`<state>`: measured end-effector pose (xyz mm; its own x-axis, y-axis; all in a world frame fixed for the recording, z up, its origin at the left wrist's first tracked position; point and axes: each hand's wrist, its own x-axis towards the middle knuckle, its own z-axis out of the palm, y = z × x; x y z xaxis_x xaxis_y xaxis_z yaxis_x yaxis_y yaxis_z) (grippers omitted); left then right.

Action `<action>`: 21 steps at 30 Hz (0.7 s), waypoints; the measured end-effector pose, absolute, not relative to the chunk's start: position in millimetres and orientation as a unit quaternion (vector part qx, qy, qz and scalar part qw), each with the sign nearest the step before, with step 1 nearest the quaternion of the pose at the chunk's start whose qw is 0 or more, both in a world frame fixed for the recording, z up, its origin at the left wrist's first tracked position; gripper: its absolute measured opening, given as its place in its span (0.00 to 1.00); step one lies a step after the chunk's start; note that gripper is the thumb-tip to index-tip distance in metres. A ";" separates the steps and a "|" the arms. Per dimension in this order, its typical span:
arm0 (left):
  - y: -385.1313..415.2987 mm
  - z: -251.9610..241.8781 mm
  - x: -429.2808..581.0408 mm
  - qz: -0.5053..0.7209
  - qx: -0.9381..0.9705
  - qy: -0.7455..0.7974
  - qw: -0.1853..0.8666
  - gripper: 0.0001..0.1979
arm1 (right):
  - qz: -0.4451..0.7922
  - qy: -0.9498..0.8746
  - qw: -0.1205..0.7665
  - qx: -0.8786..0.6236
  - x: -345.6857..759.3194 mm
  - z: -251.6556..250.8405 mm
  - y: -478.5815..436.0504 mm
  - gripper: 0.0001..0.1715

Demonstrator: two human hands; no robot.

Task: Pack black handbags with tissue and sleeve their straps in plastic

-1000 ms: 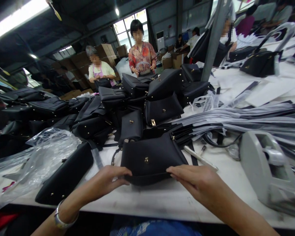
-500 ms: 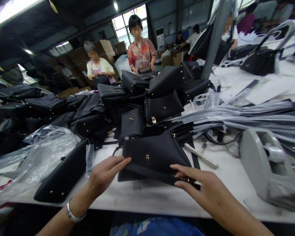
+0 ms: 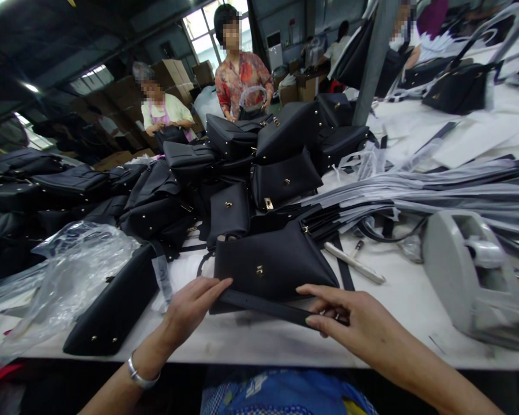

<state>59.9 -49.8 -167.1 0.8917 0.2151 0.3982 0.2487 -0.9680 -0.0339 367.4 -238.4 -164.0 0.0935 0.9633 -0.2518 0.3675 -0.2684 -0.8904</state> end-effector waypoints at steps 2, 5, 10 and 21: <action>-49.0 -167.2 59.5 -0.190 -0.974 -0.109 0.057 0.20 | 0.462 -0.498 0.335 -0.653 367.6 -164.8 -239.0 0.32; -49.3 -166.0 59.5 -0.179 -0.976 -0.100 0.070 0.19 | 0.467 -0.498 0.335 -0.649 368.6 -166.2 -240.8 0.32; -61.6 -160.8 74.0 -0.156 -0.983 -0.079 0.052 0.27 | 0.480 -0.499 0.343 -0.634 362.2 -160.6 -238.0 0.30; -79.8 -151.1 113.3 -0.127 -0.982 -0.118 -0.077 0.23 | 0.571 -0.429 0.400 -0.575 363.6 -173.2 -221.3 0.33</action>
